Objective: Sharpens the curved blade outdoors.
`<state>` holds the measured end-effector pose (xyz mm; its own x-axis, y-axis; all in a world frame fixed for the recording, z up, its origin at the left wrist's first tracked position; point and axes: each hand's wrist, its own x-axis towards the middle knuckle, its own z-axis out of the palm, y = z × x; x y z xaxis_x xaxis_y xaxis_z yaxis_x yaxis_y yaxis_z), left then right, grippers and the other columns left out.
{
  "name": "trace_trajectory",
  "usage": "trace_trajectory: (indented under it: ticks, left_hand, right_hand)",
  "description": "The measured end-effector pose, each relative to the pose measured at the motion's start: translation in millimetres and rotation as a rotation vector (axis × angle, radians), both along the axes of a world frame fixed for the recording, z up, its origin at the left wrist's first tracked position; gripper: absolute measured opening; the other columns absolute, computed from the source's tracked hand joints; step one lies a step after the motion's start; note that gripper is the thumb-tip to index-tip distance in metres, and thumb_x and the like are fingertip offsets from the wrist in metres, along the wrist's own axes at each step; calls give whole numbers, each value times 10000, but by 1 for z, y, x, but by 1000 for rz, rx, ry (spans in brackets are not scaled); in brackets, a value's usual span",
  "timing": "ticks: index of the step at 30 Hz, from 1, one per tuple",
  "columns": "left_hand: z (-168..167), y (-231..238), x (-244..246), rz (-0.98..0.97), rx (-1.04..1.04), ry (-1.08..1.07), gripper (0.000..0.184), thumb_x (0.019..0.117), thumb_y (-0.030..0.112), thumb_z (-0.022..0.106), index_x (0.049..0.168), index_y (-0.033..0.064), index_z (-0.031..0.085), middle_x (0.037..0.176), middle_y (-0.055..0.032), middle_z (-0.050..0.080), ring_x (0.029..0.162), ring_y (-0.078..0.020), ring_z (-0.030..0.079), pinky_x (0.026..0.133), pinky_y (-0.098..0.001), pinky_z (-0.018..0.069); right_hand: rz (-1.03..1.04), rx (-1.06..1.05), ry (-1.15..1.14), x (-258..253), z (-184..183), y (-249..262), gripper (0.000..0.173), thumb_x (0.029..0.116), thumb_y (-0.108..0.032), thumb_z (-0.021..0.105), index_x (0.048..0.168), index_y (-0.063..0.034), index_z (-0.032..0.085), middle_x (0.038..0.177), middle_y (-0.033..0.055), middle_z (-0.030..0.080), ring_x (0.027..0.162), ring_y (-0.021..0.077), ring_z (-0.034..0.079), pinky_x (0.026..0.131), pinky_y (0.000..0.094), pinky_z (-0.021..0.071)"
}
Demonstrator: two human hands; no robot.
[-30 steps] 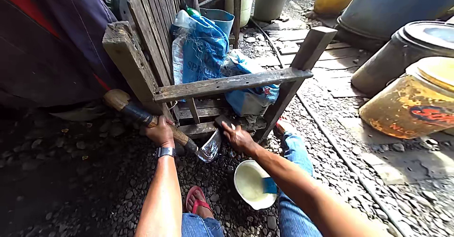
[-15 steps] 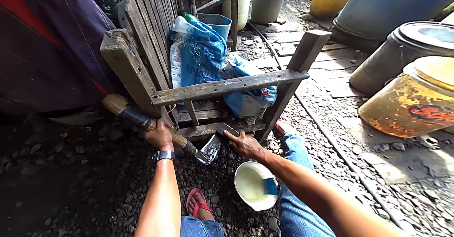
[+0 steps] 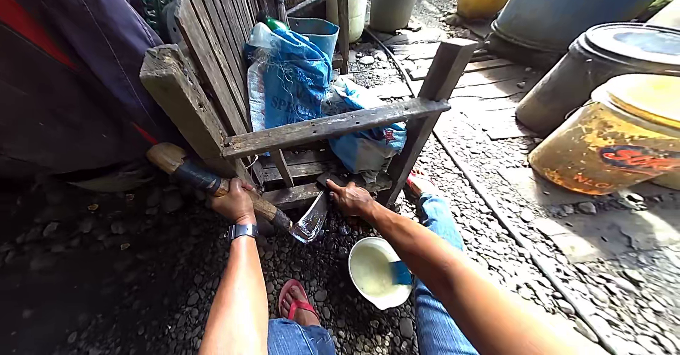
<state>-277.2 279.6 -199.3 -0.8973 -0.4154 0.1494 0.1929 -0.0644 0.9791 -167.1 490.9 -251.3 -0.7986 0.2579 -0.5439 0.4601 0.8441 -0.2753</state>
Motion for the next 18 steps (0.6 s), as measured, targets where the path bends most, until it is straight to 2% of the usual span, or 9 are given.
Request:
trace_trajectory:
  ticks: [3,5,8,11,15,18]
  left_hand:
    - [0,0,0,-3,7,-17,98,912,-85,580,935,-9,521,543,0,568,428,-89,594,461,-243,554]
    - [0,1,-2,-6,22,-12,106,911,-86,580,957,-17,515,548,1,563,430,-88,594,464,-241,557]
    - [0,0,-2,-2,17,-4,104,906,-98,573,941,-17,517,539,2,568,422,-89,592,456,-242,554]
    - [2,1,-1,2,-3,-14,86,923,-83,576,963,-27,524,559,-5,564,444,-92,598,476,-245,558]
    - [3,1,0,6,-11,-28,93,926,-73,593,982,-32,530,568,-1,562,447,-79,596,483,-231,555]
    - [1,0,0,6,13,-21,102,918,-92,580,963,-24,518,557,1,565,437,-83,597,472,-233,557]
  right_hand:
    - [55,7,57,21,-8,-6,563,1115,-429,306,1658,-347,182,1455,384,444,1163,530,604,946,627,503]
    - [127,14,90,37,-14,-1,567,1108,-440,332,1653,-369,193,1418,392,461,1105,531,616,921,623,504]
    - [110,10,78,25,-10,5,566,1113,-431,326,1656,-373,175,1440,393,449,1130,541,609,936,639,496]
    - [8,3,1,-2,1,0,560,1122,-434,276,1661,-355,149,1494,360,429,1235,511,578,993,619,483]
    - [95,-4,96,28,-14,-3,565,1111,-429,330,1655,-359,195,1421,389,466,1123,540,611,926,632,504]
    - [114,-6,92,30,-16,6,567,1111,-430,335,1654,-379,178,1432,395,452,1115,544,612,923,639,502]
